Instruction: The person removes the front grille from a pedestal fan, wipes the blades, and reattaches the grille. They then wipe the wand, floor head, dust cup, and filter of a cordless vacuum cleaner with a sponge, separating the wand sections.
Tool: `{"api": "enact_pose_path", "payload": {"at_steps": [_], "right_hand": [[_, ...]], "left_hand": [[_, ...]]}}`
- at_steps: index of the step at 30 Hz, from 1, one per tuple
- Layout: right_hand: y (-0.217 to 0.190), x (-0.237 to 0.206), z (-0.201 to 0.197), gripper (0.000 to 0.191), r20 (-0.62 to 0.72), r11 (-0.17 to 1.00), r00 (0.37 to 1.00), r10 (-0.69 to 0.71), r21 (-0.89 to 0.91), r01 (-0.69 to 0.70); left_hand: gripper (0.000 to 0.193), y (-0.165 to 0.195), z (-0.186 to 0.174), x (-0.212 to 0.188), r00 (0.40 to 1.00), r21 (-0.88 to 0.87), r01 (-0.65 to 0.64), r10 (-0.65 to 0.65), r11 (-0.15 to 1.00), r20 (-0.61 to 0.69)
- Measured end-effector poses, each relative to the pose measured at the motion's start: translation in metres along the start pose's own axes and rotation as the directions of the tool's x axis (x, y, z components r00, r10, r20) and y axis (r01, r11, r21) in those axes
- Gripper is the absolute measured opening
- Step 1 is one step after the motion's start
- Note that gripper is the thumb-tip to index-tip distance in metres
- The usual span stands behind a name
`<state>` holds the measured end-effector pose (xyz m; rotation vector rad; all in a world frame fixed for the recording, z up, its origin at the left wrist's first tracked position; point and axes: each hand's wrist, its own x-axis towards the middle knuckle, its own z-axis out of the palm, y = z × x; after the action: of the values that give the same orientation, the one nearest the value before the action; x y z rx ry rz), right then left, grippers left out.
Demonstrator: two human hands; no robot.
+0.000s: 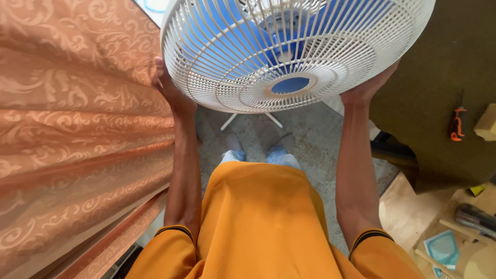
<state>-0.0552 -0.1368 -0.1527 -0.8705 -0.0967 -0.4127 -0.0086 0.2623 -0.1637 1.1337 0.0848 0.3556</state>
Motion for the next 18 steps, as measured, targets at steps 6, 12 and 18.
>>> {"api": "enact_pose_path", "payload": {"at_steps": [6, 12, 18], "right_hand": [[0.006, 0.004, 0.012, 0.074, 0.037, 0.998, 0.998, 0.052, 0.018, -0.053], [-0.002, -0.008, 0.02, 0.077, -0.03, 0.998, 0.998, 0.056, -0.026, -0.056], [-0.004, -0.032, 0.013, 0.072, -0.025, 0.985, 0.999, -0.047, -0.168, 0.042]], "left_hand": [[0.057, 0.001, -0.013, -0.006, 1.0, -0.024, -0.014, 0.013, 1.0, -0.026], [0.059, -0.01, -0.026, -0.023, 0.999, -0.052, 0.022, -0.024, 0.998, -0.03], [0.063, -0.008, -0.032, -0.039, 0.999, -0.036, 0.022, -0.021, 0.999, 0.027]]}}
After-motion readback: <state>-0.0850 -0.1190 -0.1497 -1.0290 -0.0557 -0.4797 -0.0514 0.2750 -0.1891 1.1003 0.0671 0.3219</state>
